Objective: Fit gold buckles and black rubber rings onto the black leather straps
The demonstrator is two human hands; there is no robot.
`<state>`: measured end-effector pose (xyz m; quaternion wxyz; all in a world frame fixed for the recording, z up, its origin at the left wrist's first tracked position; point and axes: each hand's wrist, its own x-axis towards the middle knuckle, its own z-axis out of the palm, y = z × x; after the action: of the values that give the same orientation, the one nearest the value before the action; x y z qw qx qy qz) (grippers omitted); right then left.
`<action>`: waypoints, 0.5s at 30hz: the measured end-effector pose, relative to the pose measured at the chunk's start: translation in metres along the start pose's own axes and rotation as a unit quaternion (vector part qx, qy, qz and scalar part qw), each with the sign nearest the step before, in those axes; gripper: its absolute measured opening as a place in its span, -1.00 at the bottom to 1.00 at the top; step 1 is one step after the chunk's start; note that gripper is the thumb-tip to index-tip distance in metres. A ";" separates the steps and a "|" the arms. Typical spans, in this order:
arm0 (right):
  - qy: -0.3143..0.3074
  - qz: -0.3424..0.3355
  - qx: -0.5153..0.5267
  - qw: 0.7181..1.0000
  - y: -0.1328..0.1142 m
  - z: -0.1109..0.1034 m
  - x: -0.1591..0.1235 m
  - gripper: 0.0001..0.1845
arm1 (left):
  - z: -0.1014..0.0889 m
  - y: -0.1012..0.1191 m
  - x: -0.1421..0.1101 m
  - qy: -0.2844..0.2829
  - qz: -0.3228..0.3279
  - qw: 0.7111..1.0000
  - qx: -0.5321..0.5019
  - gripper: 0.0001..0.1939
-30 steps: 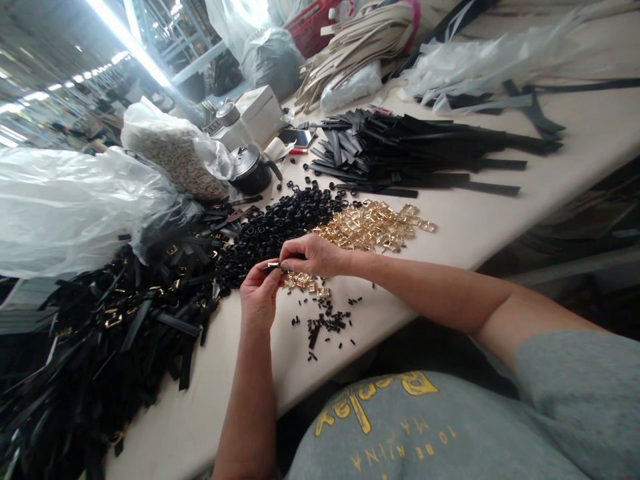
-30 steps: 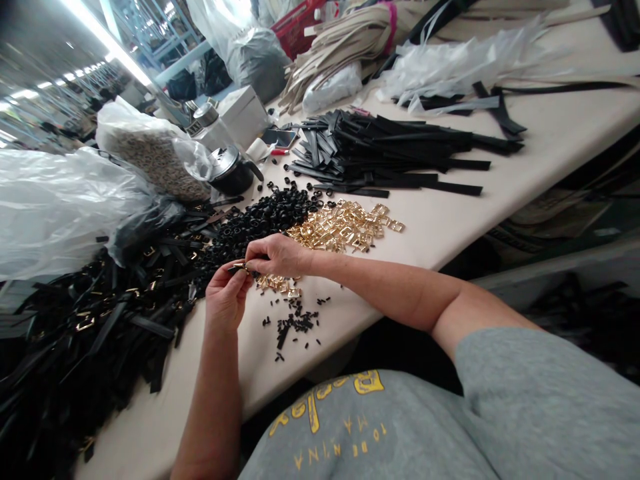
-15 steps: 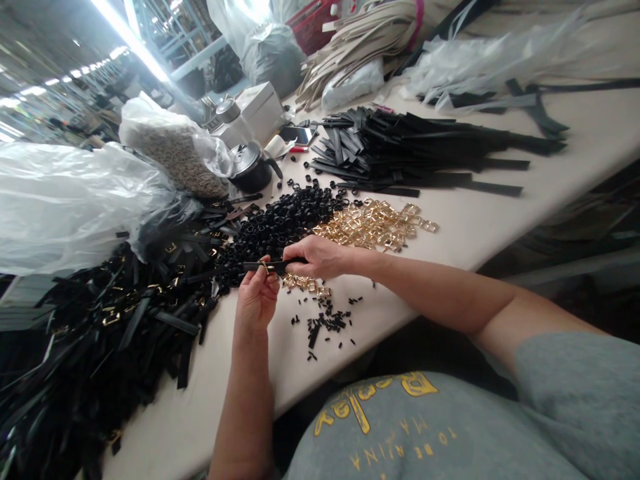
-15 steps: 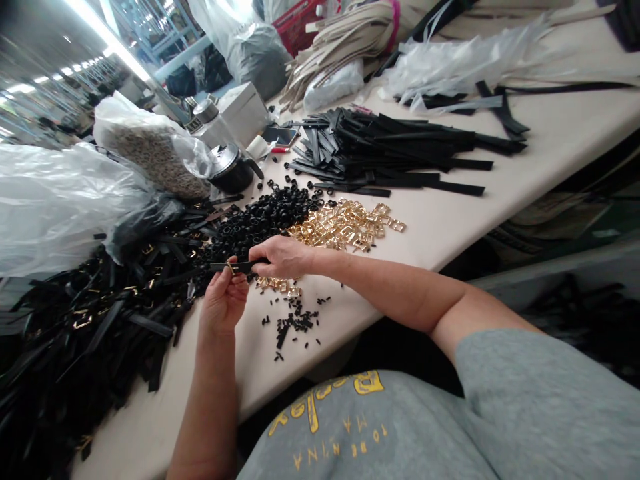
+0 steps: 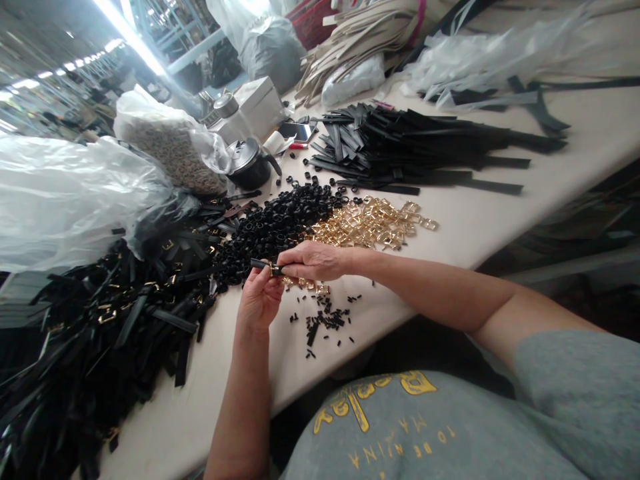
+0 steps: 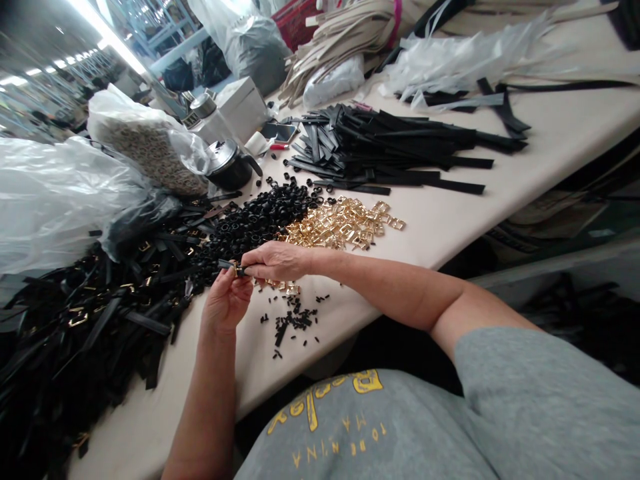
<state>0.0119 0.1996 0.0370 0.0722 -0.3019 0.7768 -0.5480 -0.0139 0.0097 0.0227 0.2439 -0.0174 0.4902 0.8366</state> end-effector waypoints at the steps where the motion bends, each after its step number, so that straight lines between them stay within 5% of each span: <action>1: -0.001 0.013 0.021 1.000 0.000 0.000 0.000 -0.78 | -0.001 0.000 0.000 -0.002 -0.001 1.000 0.004 -0.69; 8: 0.027 0.044 0.068 0.996 0.005 0.002 0.000 -0.68 | 0.005 -0.004 -0.003 0.008 0.026 0.997 0.067 -0.62; 15: 0.084 0.044 -0.033 0.995 0.008 0.001 0.003 -0.63 | 0.008 -0.004 -0.007 0.009 0.049 0.994 0.099 -0.67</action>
<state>0.0070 0.1984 0.0304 0.0206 -0.2221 0.8101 -0.5423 -0.0046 0.0155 0.0252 0.1986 0.0236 0.5726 0.7951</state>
